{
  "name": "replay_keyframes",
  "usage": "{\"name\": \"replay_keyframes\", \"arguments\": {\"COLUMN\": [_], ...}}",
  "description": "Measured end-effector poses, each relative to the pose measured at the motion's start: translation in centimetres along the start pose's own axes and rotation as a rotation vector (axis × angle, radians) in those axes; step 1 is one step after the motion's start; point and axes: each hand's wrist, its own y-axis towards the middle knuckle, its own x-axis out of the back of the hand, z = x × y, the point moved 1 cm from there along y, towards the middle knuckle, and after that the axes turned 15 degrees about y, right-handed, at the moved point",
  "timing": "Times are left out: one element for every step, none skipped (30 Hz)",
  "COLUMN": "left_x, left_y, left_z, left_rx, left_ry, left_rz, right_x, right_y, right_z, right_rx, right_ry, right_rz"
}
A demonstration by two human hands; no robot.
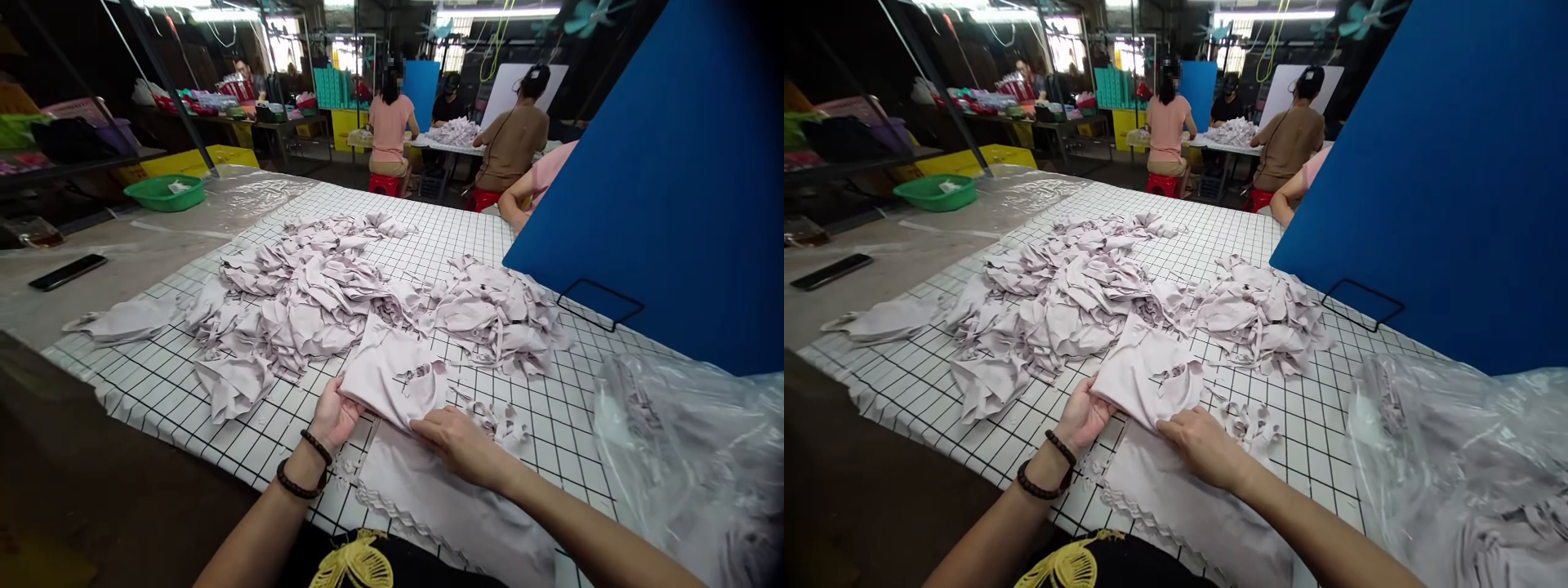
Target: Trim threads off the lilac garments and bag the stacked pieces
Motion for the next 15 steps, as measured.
{"name": "replay_keyframes", "arguments": {"left_x": [0.2, 0.3, 0.5, 0.6, 0.8, 0.9, 1.1, 1.3, 1.6, 1.8, 2.0, 2.2, 2.4, 2.6, 2.7], "left_y": [0.1, 0.3, 0.5, 0.7, 0.9, 1.1, 1.2, 1.4, 1.5, 1.6, 1.6, 1.6, 1.5, 1.3, 1.0], "left_z": [0.0, -0.1, -0.3, -0.5, -0.8, -1.1, -1.4, -1.6, -1.8, -1.8, -1.8, -1.6, -1.5, -1.3, -1.2], "left_rx": [-0.002, 0.0, 0.002, 0.003, -0.003, -0.016, -0.034, -0.054, -0.071, -0.086, -0.098, -0.11, -0.137, -0.179, -0.23], "left_ry": [-0.014, -0.028, -0.041, -0.055, -0.07, -0.085, -0.095, -0.095, -0.082, -0.056, -0.017, 0.035, 0.116, 0.215, 0.316], "left_rz": [0.018, 0.039, 0.059, 0.073, 0.077, 0.068, 0.05, 0.028, 0.006, -0.016, -0.041, -0.068, -0.104, -0.152, -0.208], "right_x": [-0.3, -0.5, -0.6, -0.7, -0.7, -0.7, -0.7, -0.7, -0.6, -0.6, -0.6, -0.7, -0.7, -0.8, -0.8], "right_y": [0.2, 0.4, 0.6, 0.8, 1.0, 1.2, 1.4, 1.5, 1.6, 1.8, 1.9, 2.0, 2.0, 2.1, 2.0], "right_z": [0.2, 0.4, 0.6, 0.8, 0.9, 1.0, 1.1, 1.2, 1.2, 1.1, 1.1, 1.0, 0.9, 0.7, 0.6], "right_rx": [0.018, 0.033, 0.045, 0.057, 0.067, 0.076, 0.083, 0.088, 0.092, 0.094, 0.092, 0.085, 0.071, 0.051, 0.028], "right_ry": [-0.021, -0.036, -0.047, -0.057, -0.068, -0.081, -0.095, -0.108, -0.118, -0.126, -0.131, -0.132, -0.132, -0.13, -0.126], "right_rz": [0.012, 0.024, 0.036, 0.043, 0.047, 0.048, 0.044, 0.038, 0.028, 0.018, 0.005, -0.012, -0.032, -0.055, -0.078]}}
